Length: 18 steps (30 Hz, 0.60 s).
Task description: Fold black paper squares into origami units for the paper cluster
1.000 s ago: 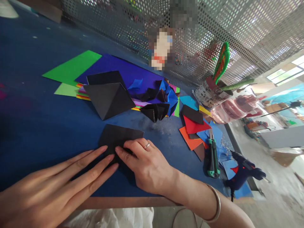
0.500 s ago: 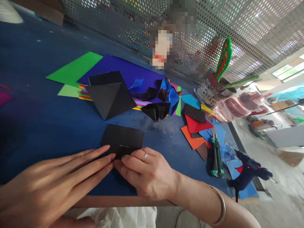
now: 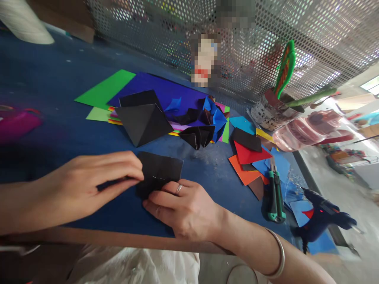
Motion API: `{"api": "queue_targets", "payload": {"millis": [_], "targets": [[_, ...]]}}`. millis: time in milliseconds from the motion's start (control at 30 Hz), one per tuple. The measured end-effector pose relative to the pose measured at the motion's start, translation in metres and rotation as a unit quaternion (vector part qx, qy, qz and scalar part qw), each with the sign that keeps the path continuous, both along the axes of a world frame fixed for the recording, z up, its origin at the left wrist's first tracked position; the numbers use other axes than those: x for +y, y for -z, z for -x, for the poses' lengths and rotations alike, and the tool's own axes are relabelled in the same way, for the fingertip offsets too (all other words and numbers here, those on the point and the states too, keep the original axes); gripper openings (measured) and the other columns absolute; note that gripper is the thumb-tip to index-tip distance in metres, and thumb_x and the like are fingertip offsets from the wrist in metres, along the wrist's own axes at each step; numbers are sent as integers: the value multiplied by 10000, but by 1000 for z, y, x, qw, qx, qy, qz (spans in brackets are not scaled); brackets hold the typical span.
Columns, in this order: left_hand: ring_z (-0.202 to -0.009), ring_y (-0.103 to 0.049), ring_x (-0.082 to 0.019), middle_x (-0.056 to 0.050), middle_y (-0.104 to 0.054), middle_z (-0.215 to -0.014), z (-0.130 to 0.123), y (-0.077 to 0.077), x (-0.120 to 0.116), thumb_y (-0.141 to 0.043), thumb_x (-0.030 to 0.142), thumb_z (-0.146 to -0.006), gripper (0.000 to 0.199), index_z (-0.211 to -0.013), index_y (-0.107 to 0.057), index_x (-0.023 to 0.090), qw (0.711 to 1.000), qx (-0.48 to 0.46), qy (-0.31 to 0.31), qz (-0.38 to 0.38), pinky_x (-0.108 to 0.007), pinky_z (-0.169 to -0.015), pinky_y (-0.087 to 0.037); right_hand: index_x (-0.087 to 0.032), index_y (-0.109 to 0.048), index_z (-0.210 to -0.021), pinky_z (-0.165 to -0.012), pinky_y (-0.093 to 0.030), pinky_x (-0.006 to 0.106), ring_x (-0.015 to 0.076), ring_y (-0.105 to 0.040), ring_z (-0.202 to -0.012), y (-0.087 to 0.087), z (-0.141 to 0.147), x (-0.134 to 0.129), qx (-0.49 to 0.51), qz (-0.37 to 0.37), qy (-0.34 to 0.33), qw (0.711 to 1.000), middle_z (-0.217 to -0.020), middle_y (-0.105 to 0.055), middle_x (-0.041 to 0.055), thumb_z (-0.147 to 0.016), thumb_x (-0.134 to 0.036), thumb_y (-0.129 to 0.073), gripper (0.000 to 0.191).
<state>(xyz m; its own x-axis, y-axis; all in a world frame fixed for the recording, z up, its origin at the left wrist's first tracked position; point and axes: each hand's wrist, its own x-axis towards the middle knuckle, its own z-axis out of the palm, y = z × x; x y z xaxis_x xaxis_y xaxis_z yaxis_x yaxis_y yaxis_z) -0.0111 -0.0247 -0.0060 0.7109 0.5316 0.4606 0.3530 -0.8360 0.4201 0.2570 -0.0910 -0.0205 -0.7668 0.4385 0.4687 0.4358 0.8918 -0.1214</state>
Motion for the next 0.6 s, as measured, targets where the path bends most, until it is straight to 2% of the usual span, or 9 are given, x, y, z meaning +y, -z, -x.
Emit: {"api": "queue_targets", "payload": {"millis": [100, 167, 233, 300, 433, 600], "targets": [[-668, -634, -129, 20, -674, -795, -3, -8, 8, -550, 191, -1046, 232, -874, -704, 214, 999, 4, 8, 47, -241, -625, -464, -134, -786, -1277, -697, -554, 343, 192, -711, -940, 0, -1, 1, -5, 10, -2, 1000, -1135, -836, 89, -1140, -160, -440, 373], [-554, -539, -122, 52, -611, -658, -7, -14, 10, -618, 213, -971, 213, -764, -667, 223, 990, 81, 5, 119, -253, -544, -371, -135, -773, -1309, -719, -559, 343, 200, -702, -966, 1, -2, 1, -9, 20, -3, 1000, -1154, -816, 102, -1108, -131, -452, 378], [-510, -519, -125, 68, -594, -574, -15, -22, 11, -690, 233, -910, 214, -700, -647, 227, 960, 194, -9, 203, -265, -525, -330, -144, -768, -1329, -731, -561, 347, 208, -690, -967, 2, -3, 1, -11, 28, -2, 1000, -1166, -798, 108, -1075, -105, -458, 402], [-522, -558, -138, 66, -632, -570, -24, -32, 13, -740, 259, -893, 212, -698, -663, 231, 921, 294, -36, 253, -273, -540, -334, -154, -767, -1337, -738, -560, 353, 213, -678, -961, 3, -4, 2, -12, 33, -3, 999, -1174, -784, 111, -1050, -97, -464, 421], [-573, -618, -164, 51, -670, -597, -45, -51, 22, -763, 245, -887, 198, -712, -671, 231, 866, 403, -50, 293, -286, -570, -365, -146, -767, -1341, -755, -552, 362, 226, -665, -978, 6, -5, 3, -5, 35, -12, 999, -1186, -769, 117, -1014, -95, -497, 428], [-557, -550, -193, 43, -551, -519, -69, -65, 29, -794, 254, -806, 352, -555, -548, 241, 823, 490, -67, 281, -334, -549, -332, -131, -781, -1315, -747, -530, 377, 236, -647, -952, 7, -5, 4, 12, 30, -20, 999, -1187, -766, 121, -989, -91, -514, 424]]}}
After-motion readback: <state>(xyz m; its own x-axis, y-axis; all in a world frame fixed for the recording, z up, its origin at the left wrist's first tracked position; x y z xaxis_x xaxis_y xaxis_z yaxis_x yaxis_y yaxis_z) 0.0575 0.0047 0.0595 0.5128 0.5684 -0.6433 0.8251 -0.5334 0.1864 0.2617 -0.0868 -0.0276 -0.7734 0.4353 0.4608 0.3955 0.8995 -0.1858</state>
